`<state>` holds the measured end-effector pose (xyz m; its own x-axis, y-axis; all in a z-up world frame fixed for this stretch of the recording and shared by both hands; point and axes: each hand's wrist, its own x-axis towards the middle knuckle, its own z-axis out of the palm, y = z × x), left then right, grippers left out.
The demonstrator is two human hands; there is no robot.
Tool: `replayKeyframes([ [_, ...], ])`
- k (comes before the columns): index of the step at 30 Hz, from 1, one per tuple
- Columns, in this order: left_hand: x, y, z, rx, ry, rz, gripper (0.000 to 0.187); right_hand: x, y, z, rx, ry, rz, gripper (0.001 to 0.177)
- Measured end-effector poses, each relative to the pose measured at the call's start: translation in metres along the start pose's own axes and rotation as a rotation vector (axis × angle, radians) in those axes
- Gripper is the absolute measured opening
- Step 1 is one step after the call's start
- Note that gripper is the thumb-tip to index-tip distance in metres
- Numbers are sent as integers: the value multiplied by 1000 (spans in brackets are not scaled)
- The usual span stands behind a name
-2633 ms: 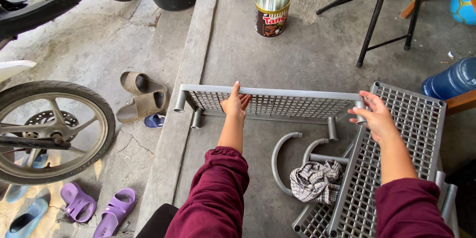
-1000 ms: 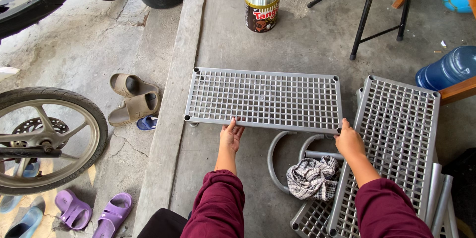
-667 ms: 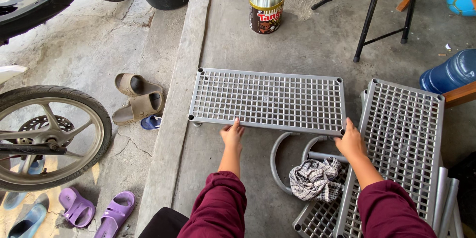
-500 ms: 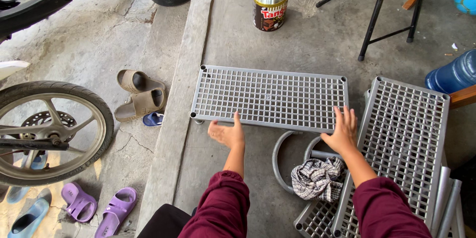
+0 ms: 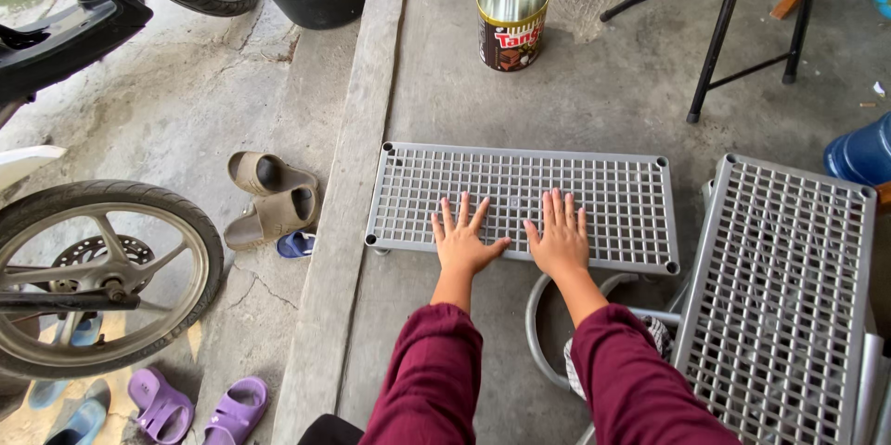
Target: The person assembles a metal grid table by inserting cylindrical legs into the grid panels. They handle the grid panels and legs, aligning and fitting them together.
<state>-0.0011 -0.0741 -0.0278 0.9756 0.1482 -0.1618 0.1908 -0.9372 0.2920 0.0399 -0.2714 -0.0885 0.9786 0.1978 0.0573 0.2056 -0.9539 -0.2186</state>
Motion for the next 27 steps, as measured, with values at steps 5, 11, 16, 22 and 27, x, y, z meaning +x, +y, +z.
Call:
replayKeyframes([
  [5,0,-1,2,22,-37,-17,97,1,3,5,-1,-36,18,77],
  [11,3,3,-3,46,-126,-49,99,-5,2,4,-7,15,7,75],
  [16,3,3,-3,51,-128,-52,100,-58,-1,5,-28,174,-70,63],
  [22,10,2,0,65,-164,-61,99,-157,14,11,-70,154,-112,69],
  [27,13,0,5,61,-169,-69,101,-176,19,11,78,148,35,45],
])
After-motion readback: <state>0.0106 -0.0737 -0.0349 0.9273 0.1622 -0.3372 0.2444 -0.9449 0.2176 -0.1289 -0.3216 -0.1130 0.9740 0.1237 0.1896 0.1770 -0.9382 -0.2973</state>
